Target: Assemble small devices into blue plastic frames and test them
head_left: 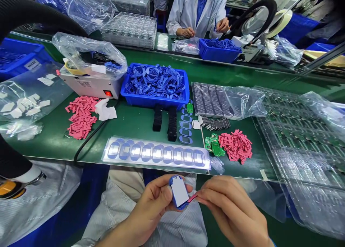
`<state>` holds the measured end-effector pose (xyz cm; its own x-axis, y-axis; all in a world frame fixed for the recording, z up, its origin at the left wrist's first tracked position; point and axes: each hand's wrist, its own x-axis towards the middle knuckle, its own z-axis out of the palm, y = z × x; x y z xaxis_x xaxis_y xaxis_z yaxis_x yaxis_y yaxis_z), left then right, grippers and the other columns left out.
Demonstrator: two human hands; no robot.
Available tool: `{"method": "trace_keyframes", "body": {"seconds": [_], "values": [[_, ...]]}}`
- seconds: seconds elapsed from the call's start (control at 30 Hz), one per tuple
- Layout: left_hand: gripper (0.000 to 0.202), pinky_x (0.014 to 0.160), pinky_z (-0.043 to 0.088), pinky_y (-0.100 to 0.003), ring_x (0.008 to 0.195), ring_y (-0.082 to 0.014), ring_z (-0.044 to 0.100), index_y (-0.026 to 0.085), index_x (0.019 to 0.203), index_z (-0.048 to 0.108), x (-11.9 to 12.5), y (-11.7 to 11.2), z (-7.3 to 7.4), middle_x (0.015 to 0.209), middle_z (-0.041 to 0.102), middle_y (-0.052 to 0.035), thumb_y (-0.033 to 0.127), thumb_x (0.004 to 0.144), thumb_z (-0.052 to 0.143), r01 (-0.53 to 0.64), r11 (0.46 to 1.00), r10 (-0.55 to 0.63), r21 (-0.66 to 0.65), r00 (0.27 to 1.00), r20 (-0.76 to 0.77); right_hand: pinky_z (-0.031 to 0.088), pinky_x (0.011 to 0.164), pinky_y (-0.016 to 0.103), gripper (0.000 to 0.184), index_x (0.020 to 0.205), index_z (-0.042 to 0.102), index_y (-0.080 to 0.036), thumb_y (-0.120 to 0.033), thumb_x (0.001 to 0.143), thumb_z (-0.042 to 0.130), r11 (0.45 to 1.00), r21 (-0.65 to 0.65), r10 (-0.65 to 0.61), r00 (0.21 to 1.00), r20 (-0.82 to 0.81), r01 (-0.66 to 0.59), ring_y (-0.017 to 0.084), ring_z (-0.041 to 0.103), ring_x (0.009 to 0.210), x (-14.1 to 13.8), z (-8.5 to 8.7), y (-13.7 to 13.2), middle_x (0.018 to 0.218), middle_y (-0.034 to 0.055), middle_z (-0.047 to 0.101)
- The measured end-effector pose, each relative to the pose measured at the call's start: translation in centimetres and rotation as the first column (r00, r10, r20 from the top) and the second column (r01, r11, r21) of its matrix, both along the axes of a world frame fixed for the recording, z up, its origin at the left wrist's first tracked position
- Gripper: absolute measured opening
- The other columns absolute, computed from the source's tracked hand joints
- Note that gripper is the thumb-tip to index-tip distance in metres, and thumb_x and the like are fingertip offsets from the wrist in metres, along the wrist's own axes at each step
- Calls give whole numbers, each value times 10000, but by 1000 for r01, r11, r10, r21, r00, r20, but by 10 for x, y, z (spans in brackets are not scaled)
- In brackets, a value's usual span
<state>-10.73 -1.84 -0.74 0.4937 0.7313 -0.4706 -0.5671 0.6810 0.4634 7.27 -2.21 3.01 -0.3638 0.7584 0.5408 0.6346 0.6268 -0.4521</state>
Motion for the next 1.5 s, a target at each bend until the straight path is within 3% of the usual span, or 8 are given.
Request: {"method": "trace_keyframes", "body": {"seconds": [0.2, 0.5, 0.83, 0.97, 1.13, 1.23, 1.37, 1.5], "values": [[317, 675, 507, -191, 780, -132, 695, 221, 933, 741, 0, -2, 1, 883, 780, -45, 396, 670, 766, -12, 1000, 12, -23, 1000, 14, 490, 590, 289, 152, 879, 598, -136, -6, 802, 582, 998, 59, -14, 999, 49, 11, 150, 569, 689, 0, 2, -1, 762, 57, 613], [306, 680, 513, -186, 786, -135, 702, 219, 899, 748, 0, -1, 6, 876, 785, -42, 387, 646, 785, -39, 998, 40, -56, 999, 7, 501, 641, 314, 191, 977, 604, -131, -24, 837, 530, 999, -10, 50, 993, 110, -49, 167, 578, 766, 6, -2, -8, 851, 77, 628], [305, 691, 515, -176, 775, -125, 701, 220, 911, 747, 0, 0, 14, 903, 783, -44, 384, 656, 777, -58, 998, 59, -34, 997, 40, 513, 583, 284, 252, 973, 625, -137, 28, 792, 563, 994, -67, -97, 967, -234, 83, 158, 568, 756, -21, -12, -15, 827, 63, 600], [281, 676, 518, -175, 758, -122, 696, 218, 914, 748, 2, 0, 16, 899, 782, -37, 368, 678, 766, -58, 998, 60, -39, 996, 59, 508, 588, 269, 313, 1018, 635, -125, 52, 766, 579, 995, 3, -94, 981, -168, 96, 146, 551, 763, -20, -18, -23, 841, 52, 596], [274, 699, 513, -171, 765, -116, 689, 214, 908, 753, 2, -1, 18, 898, 780, -32, 372, 685, 759, -80, 996, 82, -41, 995, 50, 511, 651, 275, 197, 963, 664, -127, -40, 812, 572, 989, 127, -68, 997, -45, 73, 136, 545, 741, -17, -18, -22, 809, 36, 604], [269, 717, 505, -167, 776, -113, 690, 227, 913, 750, 4, -2, 17, 912, 780, -32, 364, 682, 762, -100, 995, 100, -16, 994, 41, 511, 678, 297, 207, 1041, 645, -131, -137, 849, 568, 991, 42, -117, 979, -168, 126, 159, 555, 799, -23, -23, -20, 880, 59, 591], [283, 752, 499, -166, 850, -123, 694, 270, 949, 737, 9, -4, 13, 972, 773, -23, 357, 681, 763, -173, 983, 172, 62, 985, 24, 524, 676, 295, 326, 1119, 584, -154, -305, 834, 634, 962, -156, -273, 829, -488, 225, 175, 560, 860, -39, -32, -20, 947, 73, 556], [312, 868, 476, -187, 1031, -159, 652, 309, 976, 724, 13, -7, 9, 1048, 754, 2, 370, 673, 764, -238, 956, 241, 172, 970, 4, 533, 666, 270, 271, 1048, 607, -186, -306, 812, 664, 949, -228, -311, 765, -564, 218, 160, 579, 847, -52, -36, -17, 929, 56, 568]]}}
